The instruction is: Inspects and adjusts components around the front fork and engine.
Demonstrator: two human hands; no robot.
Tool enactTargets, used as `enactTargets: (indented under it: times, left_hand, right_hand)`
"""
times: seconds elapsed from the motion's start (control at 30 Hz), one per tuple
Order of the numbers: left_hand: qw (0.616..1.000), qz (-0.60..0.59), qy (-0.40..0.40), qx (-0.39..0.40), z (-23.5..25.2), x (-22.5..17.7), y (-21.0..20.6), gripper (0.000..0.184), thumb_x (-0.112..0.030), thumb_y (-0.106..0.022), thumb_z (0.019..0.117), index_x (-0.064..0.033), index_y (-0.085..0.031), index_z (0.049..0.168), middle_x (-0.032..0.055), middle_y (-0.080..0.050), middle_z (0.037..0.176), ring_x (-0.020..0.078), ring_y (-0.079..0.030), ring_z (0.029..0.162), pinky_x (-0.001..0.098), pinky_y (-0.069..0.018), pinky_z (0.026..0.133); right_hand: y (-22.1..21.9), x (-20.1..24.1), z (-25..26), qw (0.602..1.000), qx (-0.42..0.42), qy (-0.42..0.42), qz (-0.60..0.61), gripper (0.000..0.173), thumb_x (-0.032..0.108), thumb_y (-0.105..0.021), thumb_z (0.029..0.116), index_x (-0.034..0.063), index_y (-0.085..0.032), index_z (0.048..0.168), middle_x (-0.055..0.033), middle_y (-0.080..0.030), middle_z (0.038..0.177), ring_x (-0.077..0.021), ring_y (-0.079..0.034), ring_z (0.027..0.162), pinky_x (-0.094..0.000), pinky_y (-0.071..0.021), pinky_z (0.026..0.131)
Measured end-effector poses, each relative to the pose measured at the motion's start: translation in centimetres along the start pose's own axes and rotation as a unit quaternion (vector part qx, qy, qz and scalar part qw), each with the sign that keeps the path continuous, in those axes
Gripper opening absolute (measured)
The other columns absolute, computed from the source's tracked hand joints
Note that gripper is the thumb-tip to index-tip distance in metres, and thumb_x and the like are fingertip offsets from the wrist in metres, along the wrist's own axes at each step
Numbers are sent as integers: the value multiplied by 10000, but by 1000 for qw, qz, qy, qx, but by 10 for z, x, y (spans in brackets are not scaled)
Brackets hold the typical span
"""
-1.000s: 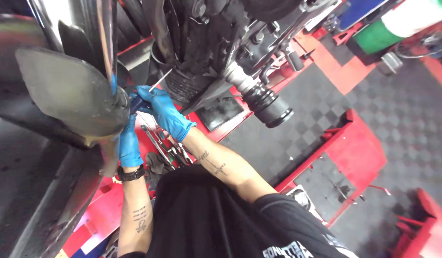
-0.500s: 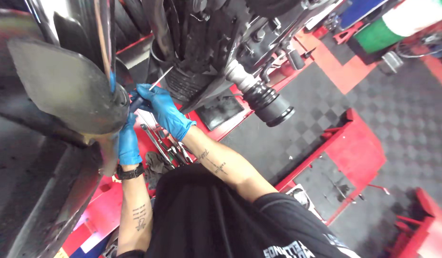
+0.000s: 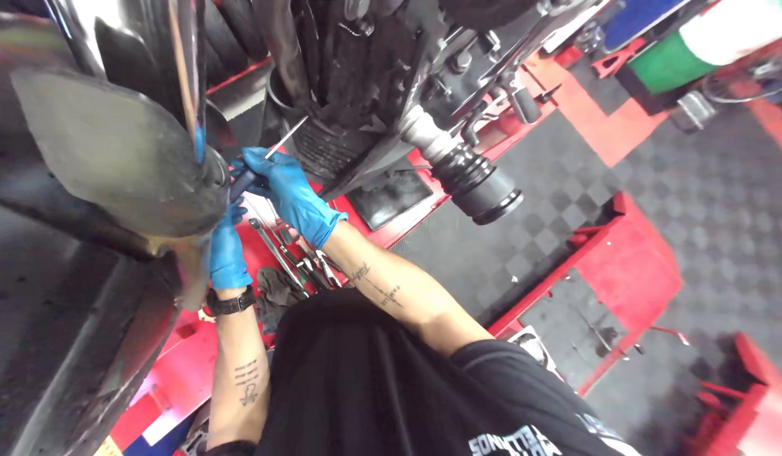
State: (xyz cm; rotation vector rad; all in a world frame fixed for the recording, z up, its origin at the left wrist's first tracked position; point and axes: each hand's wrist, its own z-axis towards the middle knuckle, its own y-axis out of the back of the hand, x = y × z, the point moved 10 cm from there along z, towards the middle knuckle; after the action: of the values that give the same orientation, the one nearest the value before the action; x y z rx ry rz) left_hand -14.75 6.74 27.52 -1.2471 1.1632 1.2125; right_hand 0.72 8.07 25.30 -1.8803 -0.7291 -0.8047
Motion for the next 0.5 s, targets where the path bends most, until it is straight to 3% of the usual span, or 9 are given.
enactTargets:
  times: [0.07, 0.1, 0.13, 0.2, 0.23, 0.37, 0.4, 0.47, 0.5]
  left_hand:
    - [998, -31, -52, 18, -3, -7, -1, 229, 20, -561, 996, 14, -628, 1215, 69, -699, 1178, 141, -661, 1110, 332, -550, 987]
    - [997, -36, -59, 21, -4, -8, -2, 252, 6, -545, 1010, 13, -602, 1256, 78, -688, 1210, 153, -654, 1132, 342, -544, 1002]
    - [998, -32, -43, 21, -3, -5, -4, 260, -38, -514, 1038, 4, -583, 1285, 75, -700, 1178, 148, -682, 1064, 333, -571, 949]
    - [1000, -3, 5, 6, 0, 1, -6, 199, -115, -474, 1081, -17, -624, 1167, 30, -724, 937, 103, -695, 765, 272, -595, 707]
    - [1000, 4, 12, 5, 1, 1, -6, 177, -100, -494, 1072, -17, -636, 1138, 18, -722, 882, 90, -687, 714, 256, -589, 669]
    - [998, -39, -50, 23, -2, -5, -6, 297, 11, -564, 999, 4, -594, 1295, 77, -692, 1164, 148, -680, 1044, 336, -579, 940]
    - [999, -30, -37, 26, -1, -1, -6, 304, -37, -523, 1035, -3, -562, 1335, 71, -686, 1158, 136, -688, 998, 316, -588, 889]
    - [1000, -9, 7, 17, 2, 8, -7, 216, -123, -470, 1086, -9, -617, 1197, 45, -728, 954, 107, -700, 743, 261, -595, 671]
    - [1000, -3, 12, 23, 2, 8, -9, 204, -110, -477, 1081, -11, -643, 1145, 33, -739, 904, 97, -693, 704, 250, -585, 643]
  right_hand:
    - [0, 0, 0, 1000, -3, -5, 6, 239, 110, -572, 1046, -37, -638, 1222, -144, -721, 1017, -167, -703, 817, -305, -605, 738]
    - [0, 0, 0, 1000, -5, -6, 8, 243, 103, -572, 1046, -39, -635, 1232, -147, -723, 1020, -165, -704, 807, -301, -605, 735]
    - [0, 1, 1, 1000, -6, -6, 9, 250, 98, -569, 1046, -41, -635, 1243, -151, -725, 1022, -166, -704, 803, -301, -605, 735]
    - [2, -1, 2, 1000, -10, -5, 6, 245, 102, -572, 1046, -35, -643, 1237, -145, -726, 1009, -166, -700, 797, -304, -601, 726]
    - [2, -1, 2, 1000, -11, -1, 7, 239, 103, -575, 1043, -36, -651, 1223, -142, -725, 998, -168, -697, 793, -306, -599, 719]
    - [2, 3, 1, 1000, -10, 1, 15, 240, 95, -576, 1041, -42, -648, 1224, -158, -725, 1049, -193, -714, 871, -333, -609, 769]
    - [2, 3, 2, 1000, -9, 1, 16, 243, 86, -573, 1040, -44, -645, 1233, -159, -726, 1053, -198, -714, 880, -339, -607, 774]
    - [4, 0, 3, 1000, -8, 2, 13, 247, 85, -575, 1039, -39, -650, 1239, -153, -730, 1051, -195, -712, 877, -339, -604, 773]
    - [5, -1, 2, 1000, -5, 3, 10, 240, 92, -574, 1039, -31, -653, 1229, -145, -729, 1040, -190, -711, 868, -336, -604, 769]
